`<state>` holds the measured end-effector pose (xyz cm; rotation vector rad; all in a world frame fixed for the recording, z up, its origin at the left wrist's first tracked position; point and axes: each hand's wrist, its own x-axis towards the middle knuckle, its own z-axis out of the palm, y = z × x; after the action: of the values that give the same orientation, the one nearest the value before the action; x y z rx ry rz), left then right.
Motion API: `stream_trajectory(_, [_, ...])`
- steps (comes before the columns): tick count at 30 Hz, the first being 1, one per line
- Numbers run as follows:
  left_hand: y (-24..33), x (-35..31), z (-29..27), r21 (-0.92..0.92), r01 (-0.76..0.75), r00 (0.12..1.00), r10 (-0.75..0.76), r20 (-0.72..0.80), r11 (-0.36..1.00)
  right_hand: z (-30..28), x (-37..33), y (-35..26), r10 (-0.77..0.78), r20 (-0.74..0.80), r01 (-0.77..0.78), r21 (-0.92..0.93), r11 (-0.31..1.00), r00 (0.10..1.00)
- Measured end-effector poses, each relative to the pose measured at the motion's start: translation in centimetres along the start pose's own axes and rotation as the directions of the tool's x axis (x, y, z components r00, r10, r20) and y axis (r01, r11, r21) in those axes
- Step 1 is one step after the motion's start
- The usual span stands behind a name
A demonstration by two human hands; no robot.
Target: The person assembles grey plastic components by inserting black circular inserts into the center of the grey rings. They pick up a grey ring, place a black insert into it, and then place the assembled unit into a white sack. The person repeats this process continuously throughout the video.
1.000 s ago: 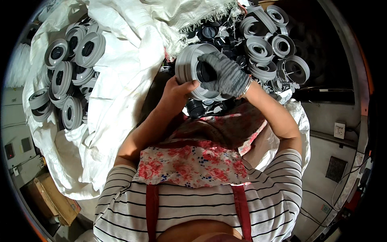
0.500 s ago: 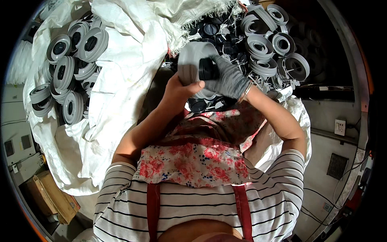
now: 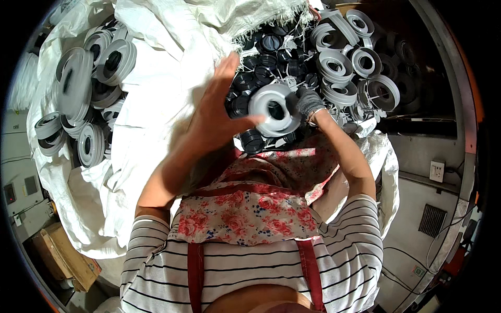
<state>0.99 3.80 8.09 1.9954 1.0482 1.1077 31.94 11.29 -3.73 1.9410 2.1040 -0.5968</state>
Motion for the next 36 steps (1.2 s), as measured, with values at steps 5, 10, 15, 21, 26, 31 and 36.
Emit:
stream_trajectory(5, [-9.4, -3.9, 11.1, -0.528, 0.655, 0.690, -0.713, 0.124, 0.541, -3.8, -1.6, -3.0, -0.087, -0.140, 0.112, 0.185, 0.976, 0.986])
stream_trajectory(10, [-11.1, -2.8, 10.4, -0.592, 0.762, 0.518, -0.796, 0.313, 0.262, -6.3, 1.4, -1.4, -0.153, -0.212, 0.239, 0.477, 0.846, 0.965])
stream_trajectory(15, [-10.1, -3.0, 11.4, -0.542, 0.776, 0.528, -0.803, 0.277, 0.324, -2.5, 13.2, 2.9, 0.277, -0.291, -0.211, 0.238, 0.948, 0.916])
stream_trajectory(21, [-10.9, -3.8, 11.0, -0.448, 0.818, 0.530, -0.775, 0.344, 0.361, -3.6, 11.1, 2.7, 0.111, -0.100, -0.097, 0.135, 0.986, 0.989])
stream_trajectory(26, [-8.7, -2.9, 10.2, -0.505, 0.843, 0.450, -0.759, 0.471, 0.186, -8.5, 2.4, 2.8, 0.093, -0.389, -0.009, 0.211, 0.977, 0.917])
stream_trajectory(31, [-5.1, -2.1, 8.5, -0.737, 0.673, 0.638, -0.554, 0.535, 0.063, -8.6, -3.5, 1.0, -0.007, -0.509, 0.282, 0.467, 0.838, 0.861])
stream_trajectory(36, [-2.4, -1.6, 7.2, -0.847, 0.529, 0.722, -0.495, 0.483, -0.055, -5.3, -7.3, -5.8, -0.334, -0.549, 0.490, 0.162, 0.856, 0.766])
